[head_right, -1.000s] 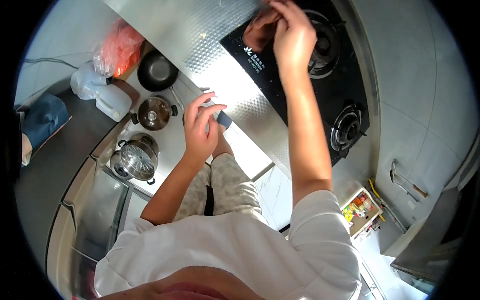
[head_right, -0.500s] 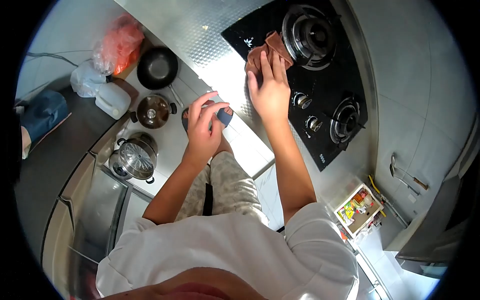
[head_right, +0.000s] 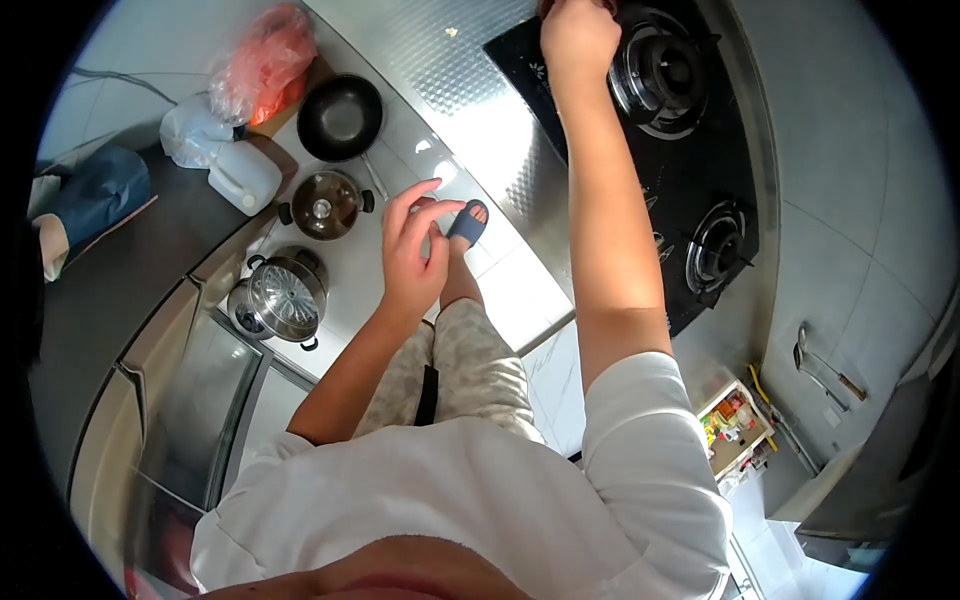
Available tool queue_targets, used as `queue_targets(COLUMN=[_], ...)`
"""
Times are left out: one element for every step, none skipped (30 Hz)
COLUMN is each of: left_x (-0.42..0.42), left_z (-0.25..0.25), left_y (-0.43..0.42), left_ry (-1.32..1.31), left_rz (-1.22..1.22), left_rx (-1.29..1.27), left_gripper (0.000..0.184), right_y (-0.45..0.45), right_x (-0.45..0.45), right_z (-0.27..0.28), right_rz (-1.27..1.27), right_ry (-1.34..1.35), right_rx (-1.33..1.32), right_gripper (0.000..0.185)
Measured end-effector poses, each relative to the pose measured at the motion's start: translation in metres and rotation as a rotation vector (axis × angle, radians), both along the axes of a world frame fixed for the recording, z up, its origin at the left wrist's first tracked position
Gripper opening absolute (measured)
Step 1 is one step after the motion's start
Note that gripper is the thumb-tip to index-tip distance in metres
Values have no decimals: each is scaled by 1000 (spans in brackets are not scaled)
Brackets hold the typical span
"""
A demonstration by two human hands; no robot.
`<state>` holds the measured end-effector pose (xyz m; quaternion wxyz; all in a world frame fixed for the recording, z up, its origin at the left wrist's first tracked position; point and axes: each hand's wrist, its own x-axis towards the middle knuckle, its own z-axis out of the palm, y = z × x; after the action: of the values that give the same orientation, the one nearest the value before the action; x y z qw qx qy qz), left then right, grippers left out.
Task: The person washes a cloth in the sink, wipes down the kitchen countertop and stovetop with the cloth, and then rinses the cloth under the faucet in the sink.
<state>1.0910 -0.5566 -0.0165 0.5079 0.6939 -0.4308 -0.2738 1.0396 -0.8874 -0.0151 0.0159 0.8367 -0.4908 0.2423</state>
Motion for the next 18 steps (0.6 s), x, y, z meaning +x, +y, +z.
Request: queue_targets(left_x=[-1,-2,-4,-5,-5,-5,-2,0,3,5,8,11,14,16,19,23,25,26], left_z=[0,1,2,4,6,8,12,15,18,17,16,15,9,1,-5,-7,-9,-9], left_y=[0,-1,-2,-4,-5,-6,-8,-9,-9,-9,-6,-3,0,4,8,9,11,11], left_ry=[0,-1,-1,2,35,66,67,55,44,44,56,67,67,73,78,75,79,83], left_rz=[-2,4,12,13,13,15,22,18,12,10,20,31,33,41,52,60,64,64], left_rx=[-1,-9,-21,-30,-15,2,-4,-10,-18,-24,-18,-9,-7,4,15,18,13,10], left_gripper=[40,43,45,45,46,47,47,47,46,46,44,42,42,43,44,44,44,45], right_y=[5,17,29,40,50,59,67,75,82,89,95,97,94,79,75,61,45,37], right_x=[5,9,11,12,13,16,19,20,20,19,19,14,5,-8,-7,-9,-8,-4], right_z=[0,-4,-3,-5,-7,-8,-6,-4,-2,7,15,22,26,9,18,15,10,18], right_rz=[-30,-12,-68,-20,32,56,83,116,115,101,84,64,47,2,49,90,127,119], right_ry=[66,108,143,193,243,214,182,129,135,132,130,29,-74,-362,-801,-886,-970,-784], right_rx=[51,-56,95,70,44,20,-2,19,65,154,250,303,355,542,787,730,671,660], right_gripper=[20,21,21,19,20,18,17,18,19,21,24,26,29,30,25,25,25,25])
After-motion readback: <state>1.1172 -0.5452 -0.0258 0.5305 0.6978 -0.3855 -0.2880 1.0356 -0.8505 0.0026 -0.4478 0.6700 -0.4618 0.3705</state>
